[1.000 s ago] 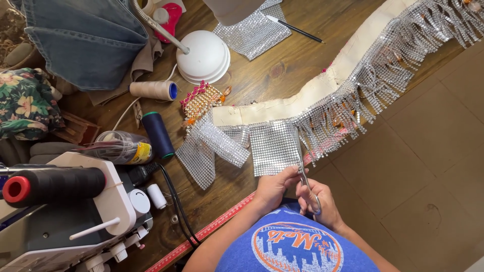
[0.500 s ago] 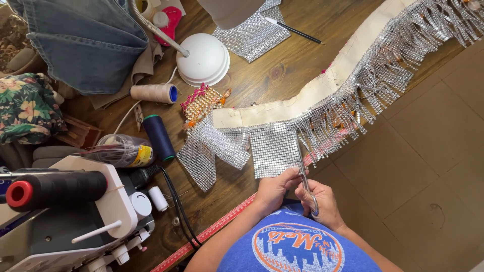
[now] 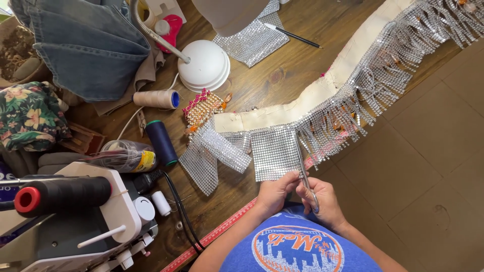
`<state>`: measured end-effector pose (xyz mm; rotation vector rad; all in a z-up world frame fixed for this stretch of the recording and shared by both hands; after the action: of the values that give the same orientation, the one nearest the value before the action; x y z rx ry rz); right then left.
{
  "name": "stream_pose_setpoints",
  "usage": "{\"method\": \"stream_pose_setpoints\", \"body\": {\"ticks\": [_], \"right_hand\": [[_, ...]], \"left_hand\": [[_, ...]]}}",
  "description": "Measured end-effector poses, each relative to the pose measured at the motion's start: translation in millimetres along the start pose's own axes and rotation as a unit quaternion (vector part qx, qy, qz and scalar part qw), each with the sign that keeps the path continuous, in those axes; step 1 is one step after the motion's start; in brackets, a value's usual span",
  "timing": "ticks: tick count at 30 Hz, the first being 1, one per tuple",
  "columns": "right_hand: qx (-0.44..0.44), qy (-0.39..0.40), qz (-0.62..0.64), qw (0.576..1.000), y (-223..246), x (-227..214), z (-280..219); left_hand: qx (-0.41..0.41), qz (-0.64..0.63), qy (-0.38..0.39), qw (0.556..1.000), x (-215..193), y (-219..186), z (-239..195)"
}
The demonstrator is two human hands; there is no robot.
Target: Cutting a strip of decorative mesh fringe using scissors on a workbench.
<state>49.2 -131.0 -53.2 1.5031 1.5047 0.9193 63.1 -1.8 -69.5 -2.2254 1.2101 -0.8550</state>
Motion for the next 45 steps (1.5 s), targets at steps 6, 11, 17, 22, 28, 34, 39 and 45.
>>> {"method": "stream_pose_setpoints", "body": {"ticks": [6, 11, 17, 22, 28, 34, 39, 45], "right_hand": [[-0.001, -0.006, -0.011, 1.0, 1, -1, 4], [-0.007, -0.013, -0.009, 1.0, 1, -1, 3], [0.043, 0.011, 0.011, 0.999, -3, -9, -10], [0.056, 0.141, 0.059, 0.987, -31, -19, -43], [0.06, 0.126, 0.075, 0.987, -32, -22, -59], [0.026, 0.048, -0.116, 0.992, -34, -24, -54], [0.003, -0.004, -0.141, 0.99, -26, -23, -57], [0.033, -0.042, -0.163, 0.985, -40, -30, -58]], "left_hand": [[-0.047, -0.065, -0.01, 0.997, -4, 14, 10], [-0.071, -0.068, -0.021, 0.995, -7, 23, 14], [-0.074, -0.098, -0.01, 0.992, -4, 23, 14], [-0.12, -0.058, -0.037, 0.99, -1, 13, -3], [-0.091, -0.04, -0.051, 0.994, -2, 15, -1], [-0.052, -0.084, -0.026, 0.995, 3, 10, -1], [-0.07, -0.044, -0.032, 0.996, 5, 5, -10], [-0.099, -0.055, -0.042, 0.993, 6, 6, -14]]}}
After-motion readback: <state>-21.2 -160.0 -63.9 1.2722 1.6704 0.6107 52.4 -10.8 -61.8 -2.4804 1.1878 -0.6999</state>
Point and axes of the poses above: each hand's wrist, its own z-axis towards the middle knuckle, its own x-axis out of the palm, y = z × x, the point moved 9 cm from there along z, towards the middle knuckle, and after that the axes turned 10 degrees about -y, right-handed, at the moved point
